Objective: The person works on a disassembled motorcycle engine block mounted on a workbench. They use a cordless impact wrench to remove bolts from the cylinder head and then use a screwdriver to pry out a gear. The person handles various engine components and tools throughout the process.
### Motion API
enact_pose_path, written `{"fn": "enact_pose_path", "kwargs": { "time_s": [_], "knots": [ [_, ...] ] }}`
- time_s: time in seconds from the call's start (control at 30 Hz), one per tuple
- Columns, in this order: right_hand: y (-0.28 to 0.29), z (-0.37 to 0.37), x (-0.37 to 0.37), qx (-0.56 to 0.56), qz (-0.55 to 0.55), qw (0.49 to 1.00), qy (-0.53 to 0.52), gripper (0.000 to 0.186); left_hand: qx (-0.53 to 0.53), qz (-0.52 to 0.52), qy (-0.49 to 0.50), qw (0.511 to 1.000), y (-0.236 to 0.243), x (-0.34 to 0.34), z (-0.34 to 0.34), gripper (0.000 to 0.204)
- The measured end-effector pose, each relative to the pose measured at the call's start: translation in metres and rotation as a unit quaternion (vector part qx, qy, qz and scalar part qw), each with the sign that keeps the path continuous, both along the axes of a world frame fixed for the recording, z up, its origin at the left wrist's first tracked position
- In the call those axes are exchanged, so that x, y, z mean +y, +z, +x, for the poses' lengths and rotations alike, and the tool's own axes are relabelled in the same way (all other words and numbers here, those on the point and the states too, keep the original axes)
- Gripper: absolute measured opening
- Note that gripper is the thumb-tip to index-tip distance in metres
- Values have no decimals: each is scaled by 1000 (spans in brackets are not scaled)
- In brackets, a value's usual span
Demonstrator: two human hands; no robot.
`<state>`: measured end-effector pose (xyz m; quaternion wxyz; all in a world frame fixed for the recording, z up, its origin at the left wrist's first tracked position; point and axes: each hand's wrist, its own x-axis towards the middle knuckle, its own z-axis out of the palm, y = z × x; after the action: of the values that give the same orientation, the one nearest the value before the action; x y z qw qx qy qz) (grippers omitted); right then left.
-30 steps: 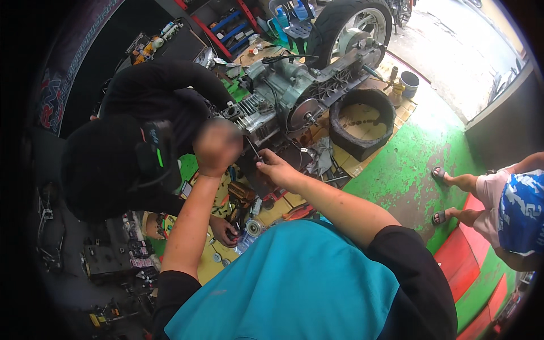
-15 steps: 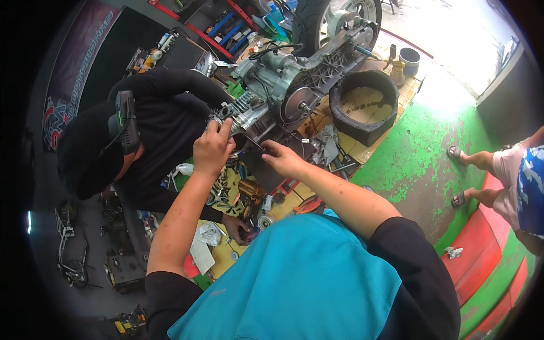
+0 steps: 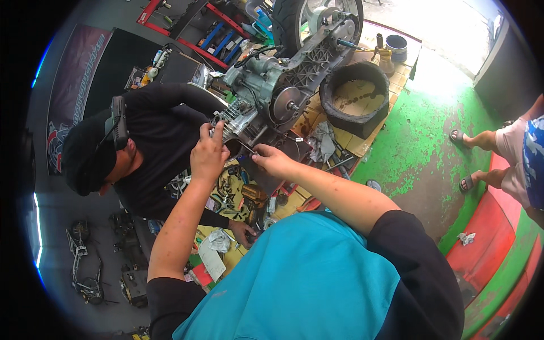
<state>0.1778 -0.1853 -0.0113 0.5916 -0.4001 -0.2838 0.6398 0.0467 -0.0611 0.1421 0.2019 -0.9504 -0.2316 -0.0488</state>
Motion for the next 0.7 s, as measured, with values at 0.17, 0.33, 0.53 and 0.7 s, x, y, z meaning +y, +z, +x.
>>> {"fn": "enact_pose_path", "kwargs": {
  "time_s": [0.17, 0.33, 0.53, 0.7],
  "knots": [
    [48, 41, -5, -179, -86, 979, 38, 45, -29, -33, 11, 999, 2, 4, -3, 71],
    [38, 26, -14, -319, -42, 946, 23, 45, -33, -20, 38, 999, -4, -1, 5, 71],
    [30, -3, -14, -200, -76, 977, -12, 45, -21, -1, 41, 999, -4, 0, 4, 69],
    [25, -9, -7, -113, -64, 992, 0, 29, -65, 0, 1, 998, -13, 0, -5, 67]
  ]
}}
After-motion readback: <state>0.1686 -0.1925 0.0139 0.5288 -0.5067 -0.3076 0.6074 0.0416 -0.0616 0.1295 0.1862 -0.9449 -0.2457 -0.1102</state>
